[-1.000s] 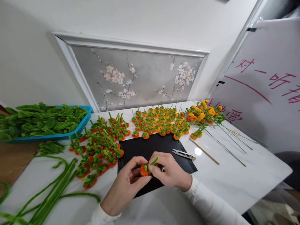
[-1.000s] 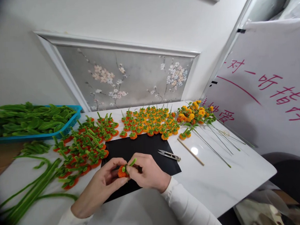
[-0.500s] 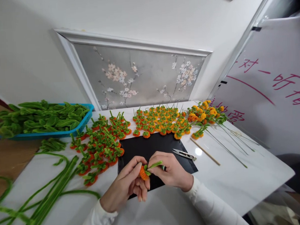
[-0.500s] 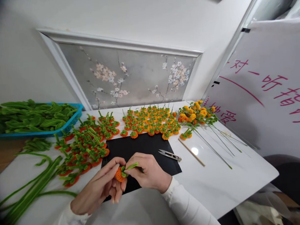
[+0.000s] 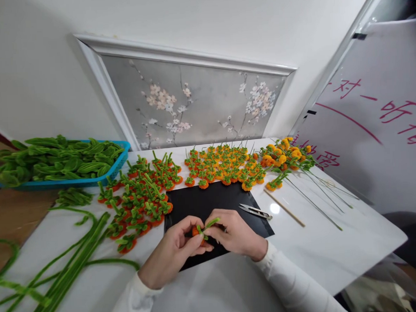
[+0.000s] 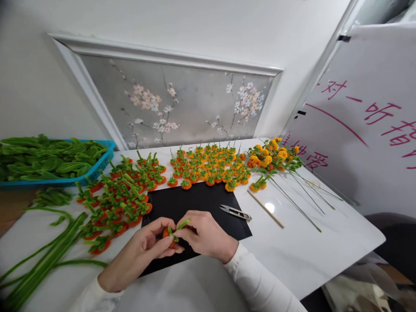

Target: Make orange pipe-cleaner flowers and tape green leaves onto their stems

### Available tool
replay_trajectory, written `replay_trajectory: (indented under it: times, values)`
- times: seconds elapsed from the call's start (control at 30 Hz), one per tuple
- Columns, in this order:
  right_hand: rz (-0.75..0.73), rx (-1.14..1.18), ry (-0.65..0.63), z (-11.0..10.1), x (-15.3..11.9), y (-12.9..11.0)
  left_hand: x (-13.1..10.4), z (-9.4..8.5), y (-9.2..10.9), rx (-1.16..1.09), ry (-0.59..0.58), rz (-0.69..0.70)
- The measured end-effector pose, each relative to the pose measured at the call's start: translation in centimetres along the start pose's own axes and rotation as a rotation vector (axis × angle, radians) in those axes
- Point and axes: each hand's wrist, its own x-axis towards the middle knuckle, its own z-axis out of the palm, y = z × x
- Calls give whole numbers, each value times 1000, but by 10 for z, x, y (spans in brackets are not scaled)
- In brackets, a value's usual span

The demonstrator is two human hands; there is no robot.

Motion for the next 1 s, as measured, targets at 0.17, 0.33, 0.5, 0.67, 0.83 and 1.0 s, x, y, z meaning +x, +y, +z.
replay_trajectory:
  times: [0.17,0.33,0.5,0.67,0.83,1.0]
  values:
    - [47,-41,59,1,-1,-1,0,-2,-1,-81,-18,-31]
    - [31,-16,61,0,-1,-3,4,1,-3,-35,14,16]
    - [21,120,62,-4,1,-6,2,3,-1,-109,8,10]
    - [28,129,61,-5,1,-7,-1,1,0,-221,-38,-52]
    - [-34,0,68,-3,1,-3,2,3,-5,40,89,120]
    - [-28,-49,37,-2,2,-1,6,6,-11,299,229,271]
